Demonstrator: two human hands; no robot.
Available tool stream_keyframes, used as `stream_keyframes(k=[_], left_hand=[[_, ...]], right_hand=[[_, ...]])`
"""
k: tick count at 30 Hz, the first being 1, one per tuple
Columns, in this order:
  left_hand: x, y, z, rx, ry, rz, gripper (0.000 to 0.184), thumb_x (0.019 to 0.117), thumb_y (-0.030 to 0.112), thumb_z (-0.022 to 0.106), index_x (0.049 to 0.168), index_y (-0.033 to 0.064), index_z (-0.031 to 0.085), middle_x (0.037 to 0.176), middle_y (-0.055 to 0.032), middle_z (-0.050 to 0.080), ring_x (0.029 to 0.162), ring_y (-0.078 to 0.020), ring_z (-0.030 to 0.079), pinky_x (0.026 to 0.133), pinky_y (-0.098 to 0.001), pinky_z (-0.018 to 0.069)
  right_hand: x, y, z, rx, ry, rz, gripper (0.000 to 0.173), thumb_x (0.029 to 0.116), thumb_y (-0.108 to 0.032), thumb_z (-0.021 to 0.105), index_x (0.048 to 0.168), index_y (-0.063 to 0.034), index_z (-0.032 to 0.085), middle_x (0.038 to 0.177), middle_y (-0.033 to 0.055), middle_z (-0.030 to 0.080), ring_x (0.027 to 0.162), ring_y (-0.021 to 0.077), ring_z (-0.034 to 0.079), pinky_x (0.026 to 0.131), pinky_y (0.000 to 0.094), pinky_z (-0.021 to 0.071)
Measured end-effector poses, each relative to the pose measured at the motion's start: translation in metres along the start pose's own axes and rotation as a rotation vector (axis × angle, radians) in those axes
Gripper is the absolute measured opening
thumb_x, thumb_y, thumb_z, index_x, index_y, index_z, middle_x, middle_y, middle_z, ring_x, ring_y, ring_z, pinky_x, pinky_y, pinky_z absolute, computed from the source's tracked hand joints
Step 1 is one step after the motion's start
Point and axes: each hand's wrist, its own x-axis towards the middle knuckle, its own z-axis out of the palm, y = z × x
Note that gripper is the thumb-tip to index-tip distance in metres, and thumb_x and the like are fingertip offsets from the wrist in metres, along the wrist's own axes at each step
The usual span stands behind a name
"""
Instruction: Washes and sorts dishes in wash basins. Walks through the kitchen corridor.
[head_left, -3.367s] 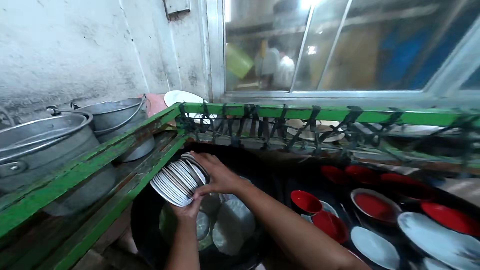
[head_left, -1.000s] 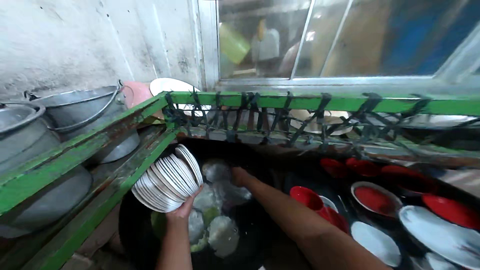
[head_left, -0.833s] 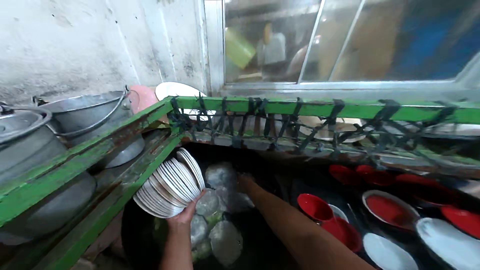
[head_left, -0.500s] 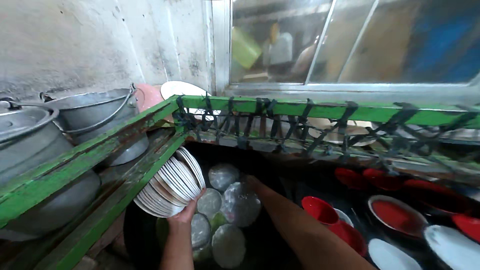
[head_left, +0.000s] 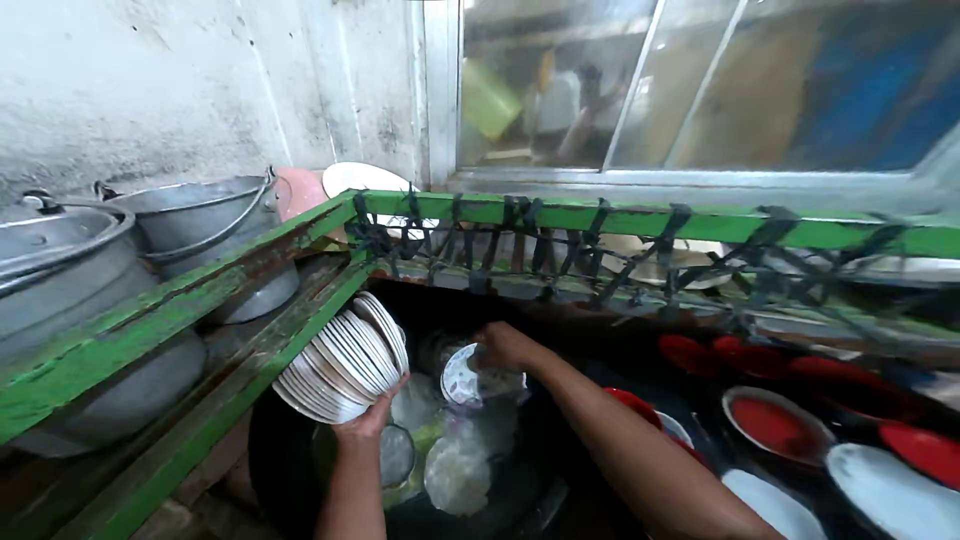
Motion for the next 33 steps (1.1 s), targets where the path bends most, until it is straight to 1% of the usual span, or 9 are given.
stream_keyframes(k=[4,8,10,14,18,23,26,29,33], left_hand=[[0.001,-0.002,-0.003,-0.007,-0.011,-0.022,0.075,0.0872,0.072,0.050,0.131,0.0113,0.053,0.124,-0.0248,0.063,0.111,-0.0499,0.062,0.083,-0.0756,0.0492],[-0.002,-0.007,-0.008,0.000,0.014,-0.038,0.076,0.0899,0.073,0.043,0.134,0.0116,0.051,0.127,-0.0246,0.061,0.114,-0.0501,0.060,0.086,-0.0782,0.0463],[-0.004,-0.010,-0.009,0.040,0.011,-0.043,0.077,0.0918,0.074,0.038,0.133,0.0110,0.051,0.125,-0.0241,0.062,0.113,-0.0487,0.061,0.086,-0.0778,0.0468],[-0.014,-0.018,-0.008,0.150,0.110,-0.009,0.072,0.0971,0.072,0.026,0.123,0.0118,0.054,0.108,-0.0176,0.066,0.098,-0.0382,0.067,0.073,-0.0655,0.0556],[-0.022,-0.024,-0.003,0.201,0.209,-0.008,0.070,0.0984,0.071,0.025,0.126,0.0122,0.051,0.109,-0.0156,0.064,0.098,-0.0335,0.067,0.073,-0.0596,0.0572],[-0.015,-0.020,-0.010,0.160,0.131,-0.117,0.079,0.0947,0.076,0.024,0.131,0.0109,0.049,0.117,-0.0212,0.063,0.105,-0.0425,0.064,0.077,-0.0702,0.0522],[-0.010,-0.020,-0.009,0.112,0.044,-0.201,0.082,0.0921,0.076,0.028,0.133,0.0090,0.049,0.121,-0.0281,0.062,0.105,-0.0505,0.063,0.080,-0.0714,0.0519],[-0.009,-0.020,0.000,0.104,0.057,-0.192,0.080,0.0923,0.076,0.031,0.135,0.0108,0.048,0.124,-0.0280,0.060,0.107,-0.0508,0.062,0.082,-0.0722,0.0512],[-0.007,-0.014,-0.008,0.114,0.050,-0.214,0.086,0.0908,0.079,0.028,0.137,0.0088,0.046,0.127,-0.0285,0.058,0.111,-0.0497,0.060,0.085,-0.0717,0.0505]], right_hand=[[-0.024,-0.030,-0.015,0.010,0.192,-0.039,0.027,0.0980,-0.014,0.069,0.121,-0.0001,0.068,0.107,0.0225,0.071,0.101,0.0370,0.070,0.092,0.0570,0.0559],[-0.032,-0.072,-0.011,0.122,0.367,-0.002,0.037,0.0984,-0.008,0.065,0.135,-0.0035,0.059,0.106,0.0236,0.071,0.094,0.0393,0.072,0.084,0.0581,0.0587],[-0.027,-0.089,-0.001,0.185,0.442,0.010,0.038,0.1016,-0.011,0.061,0.139,-0.0052,0.055,0.104,0.0232,0.072,0.093,0.0395,0.073,0.083,0.0589,0.0590],[-0.016,-0.112,0.013,0.198,0.515,0.020,0.036,0.1068,-0.023,0.055,0.139,-0.0059,0.055,0.105,0.0219,0.072,0.097,0.0407,0.072,0.085,0.0606,0.0575],[0.000,-0.113,0.024,0.218,0.474,0.041,0.046,0.1095,-0.040,0.047,0.137,-0.0046,0.057,0.106,0.0229,0.071,0.101,0.0415,0.071,0.087,0.0613,0.0557],[0.014,-0.100,0.027,0.245,0.399,0.011,0.061,0.1092,-0.053,0.036,0.126,-0.0024,0.065,0.105,0.0240,0.072,0.104,0.0420,0.070,0.090,0.0639,0.0540],[0.018,-0.093,0.016,0.287,0.386,-0.039,0.060,0.1084,-0.054,0.039,0.125,-0.0041,0.067,0.104,0.0223,0.072,0.102,0.0394,0.070,0.090,0.0631,0.0540],[0.020,-0.093,0.005,0.313,0.350,-0.062,0.062,0.1060,-0.058,0.042,0.125,-0.0051,0.067,0.104,0.0214,0.072,0.101,0.0383,0.070,0.089,0.0638,0.0539],[0.019,-0.099,0.006,0.344,0.266,-0.008,0.086,0.0913,-0.074,0.057,0.138,-0.0019,0.055,0.111,0.0245,0.070,0.106,0.0402,0.069,0.092,0.0643,0.0539]])
